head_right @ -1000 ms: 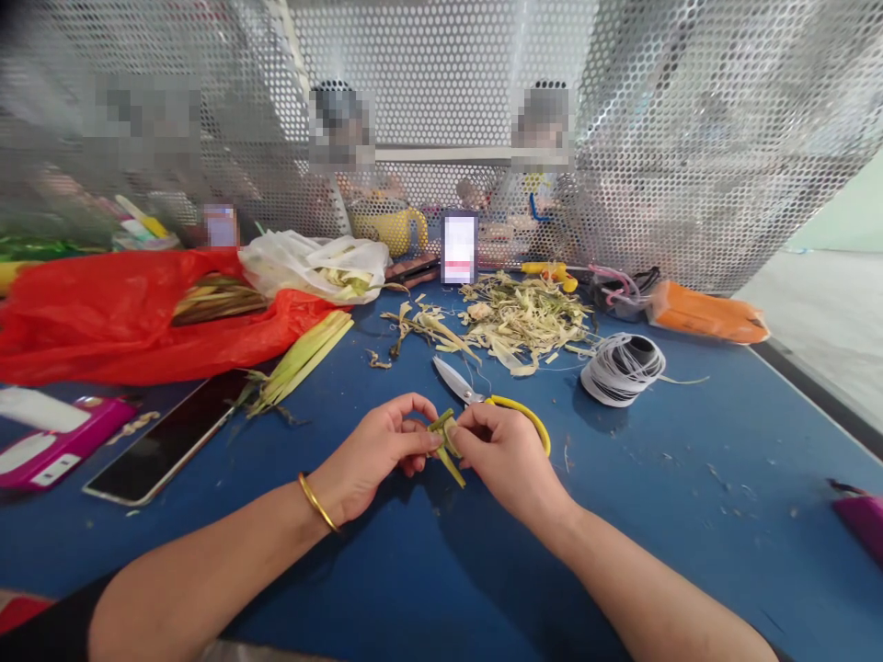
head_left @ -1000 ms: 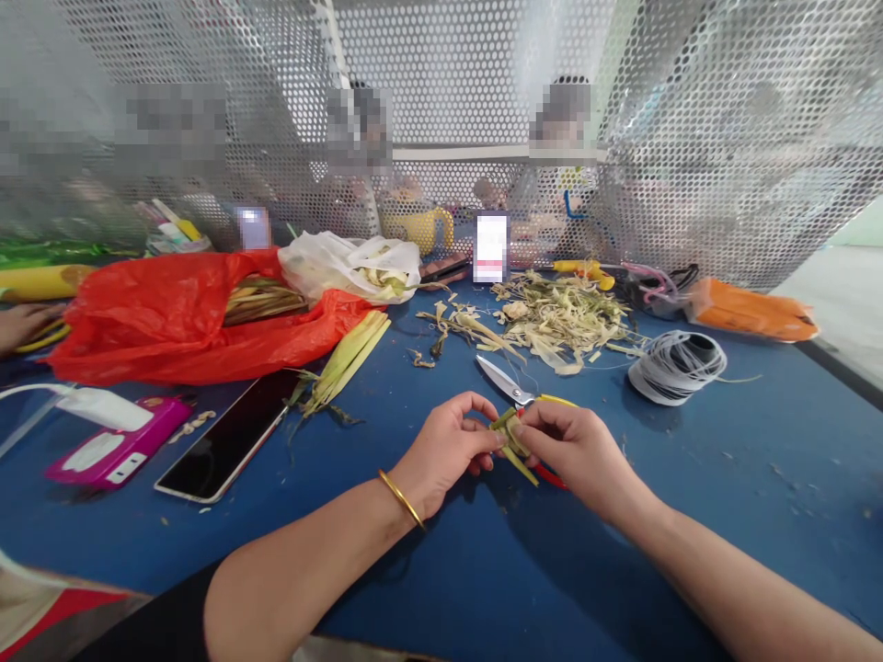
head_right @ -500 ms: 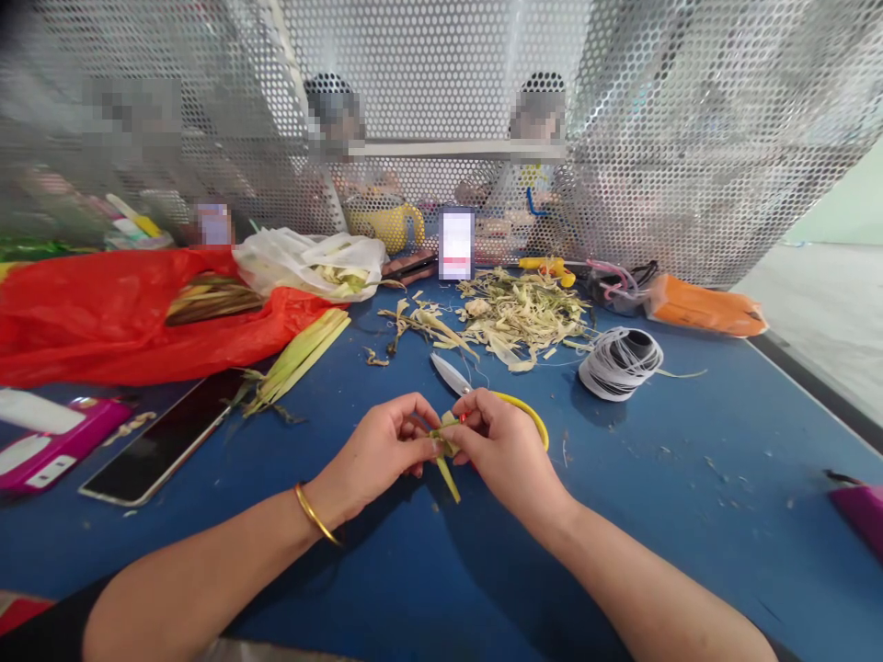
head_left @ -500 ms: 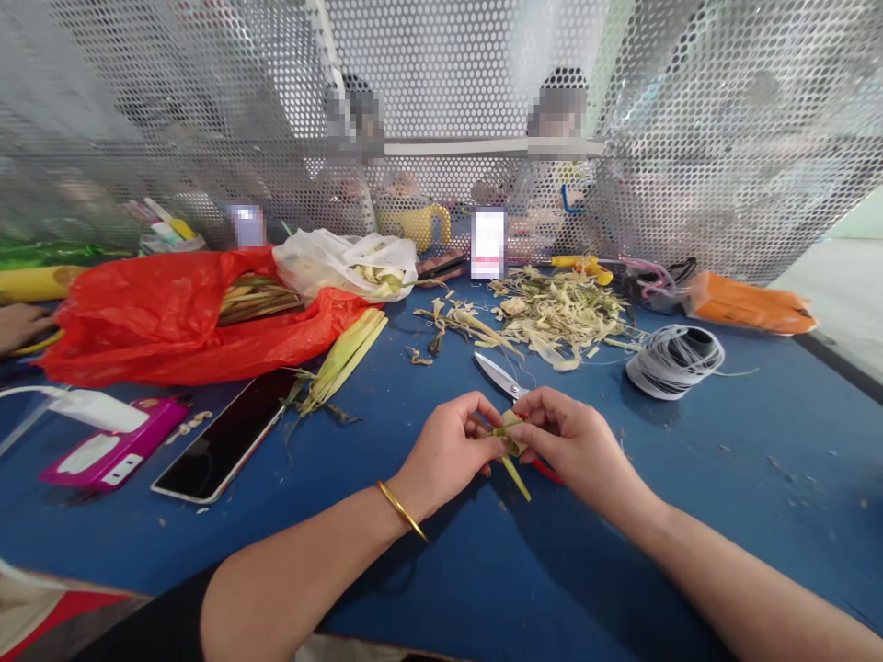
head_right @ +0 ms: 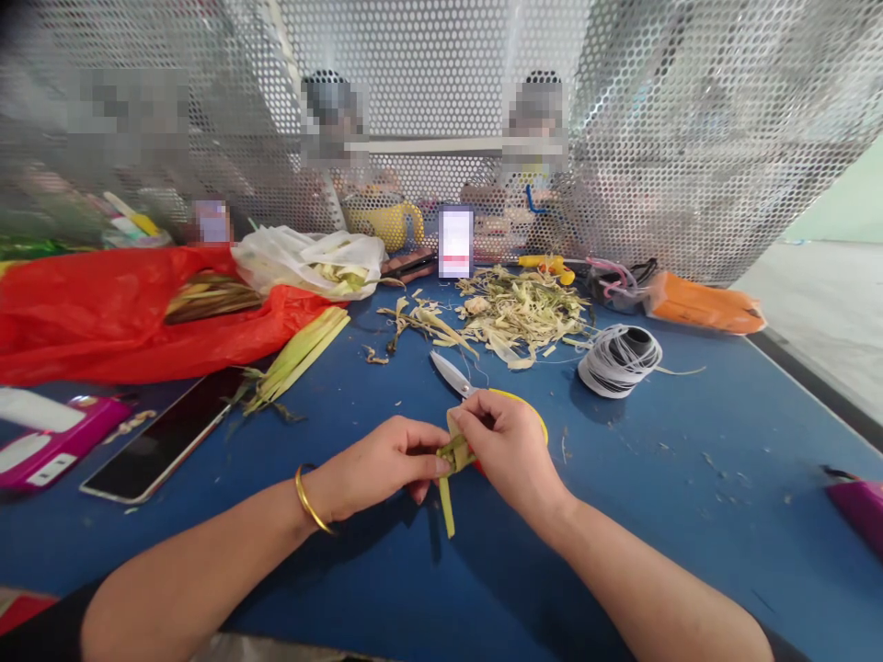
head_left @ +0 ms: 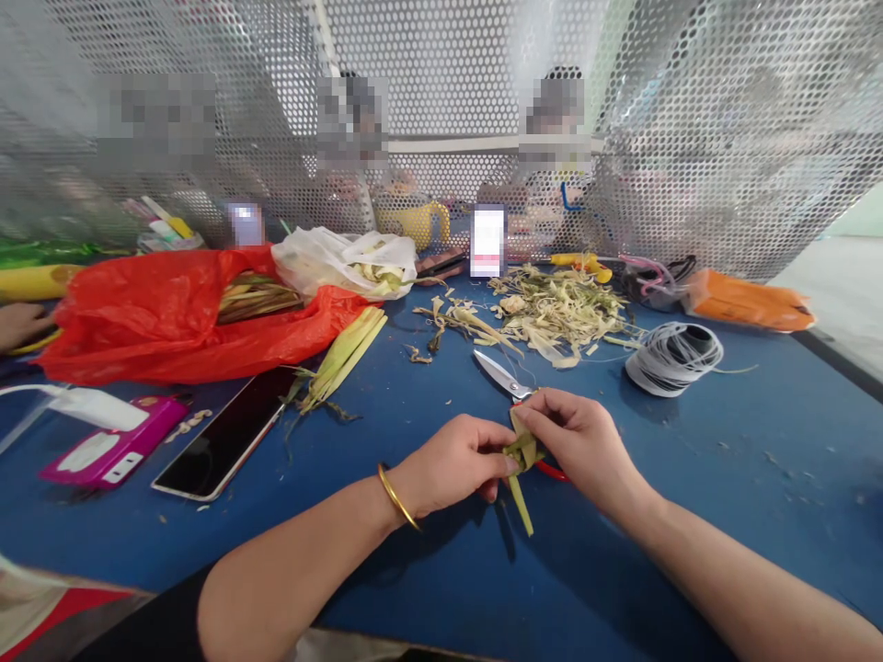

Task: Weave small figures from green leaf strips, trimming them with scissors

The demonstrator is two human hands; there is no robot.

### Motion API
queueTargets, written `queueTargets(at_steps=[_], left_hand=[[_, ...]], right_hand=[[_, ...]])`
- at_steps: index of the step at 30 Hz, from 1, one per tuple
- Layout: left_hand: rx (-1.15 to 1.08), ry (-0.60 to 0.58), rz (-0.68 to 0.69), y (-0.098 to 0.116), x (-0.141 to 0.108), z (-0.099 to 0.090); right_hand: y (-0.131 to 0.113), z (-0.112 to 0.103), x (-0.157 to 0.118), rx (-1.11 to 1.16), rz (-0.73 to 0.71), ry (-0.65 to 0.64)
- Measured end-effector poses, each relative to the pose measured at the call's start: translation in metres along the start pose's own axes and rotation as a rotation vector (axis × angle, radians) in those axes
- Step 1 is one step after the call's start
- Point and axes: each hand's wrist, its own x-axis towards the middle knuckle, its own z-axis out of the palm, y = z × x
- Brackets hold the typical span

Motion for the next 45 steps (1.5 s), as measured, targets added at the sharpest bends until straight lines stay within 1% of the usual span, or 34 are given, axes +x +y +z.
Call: queueTargets(at_steps=[3,5,8,10,14,16,19,23,25,28,30,32,34,35,36,39,41,43,45], left_hand=[[-0.055,-0.045,-0.047,0.006,-0.002,0.000],[-0.101,-0.028,-0.080,0.009,-0.003,0.001],[-0.151,0.017,-0.088,0.010,-0.004,0.005],[-0.122,0.040,-0.087,0.008,-0.003,0.007],[0.032,0.093,-0.077,0.003,-0.003,0.012],[0.078,0.102,-0.055,0.001,-0.003,0.014],[0.098,0.102,-0.018,-0.001,-0.004,0.015],[0.129,0.100,-0.001,-0.001,-0.006,0.014],[0.128,0.104,-0.021,0.000,-0.006,0.013],[0.052,0.137,-0.060,0.002,-0.006,0.011],[-0.009,0.190,-0.057,0.003,-0.005,0.010],[-0.050,0.238,-0.036,0.003,-0.003,0.008],[-0.069,0.247,-0.030,0.002,-0.001,0.005],[-0.071,0.239,-0.030,0.001,0.000,0.005],[-0.065,0.226,-0.031,0.001,0.000,0.004],[-0.035,0.207,-0.027,0.001,0.000,0.003],[-0.035,0.218,-0.027,0.001,-0.001,0.004],[-0.073,0.229,-0.052,0.001,-0.001,0.004],[-0.150,0.248,-0.088,0.001,0.000,0.004]], right_hand=[[0.001,0.001,0.000,0.025,0.018,0.060],[0.001,0.003,0.000,0.058,0.041,0.069],[0.000,0.006,-0.002,0.092,0.052,0.042],[0.000,0.009,-0.003,0.066,0.010,0.038],[0.002,0.012,-0.005,-0.029,-0.057,0.040],[0.003,0.012,-0.006,-0.032,-0.057,0.037],[0.004,0.013,-0.006,0.009,-0.054,0.077],[0.005,0.015,-0.005,0.097,0.000,0.110],[0.005,0.013,-0.003,0.128,0.006,0.085],[0.004,0.005,0.002,0.128,-0.026,0.029],[0.003,-0.001,0.005,0.084,-0.053,-0.003],[0.002,-0.006,0.007,0.028,-0.061,-0.076],[0.002,-0.008,0.008,-0.007,-0.046,-0.152],[0.003,-0.007,0.008,-0.026,-0.032,-0.162],[0.004,-0.006,0.007,-0.045,-0.017,-0.148],[0.009,-0.002,0.008,-0.124,0.016,-0.037],[0.011,-0.002,0.008,-0.189,-0.006,-0.001],[0.008,-0.004,0.007,-0.280,-0.116,0.039],[0.002,-0.008,0.004,-0.406,-0.324,0.150]])
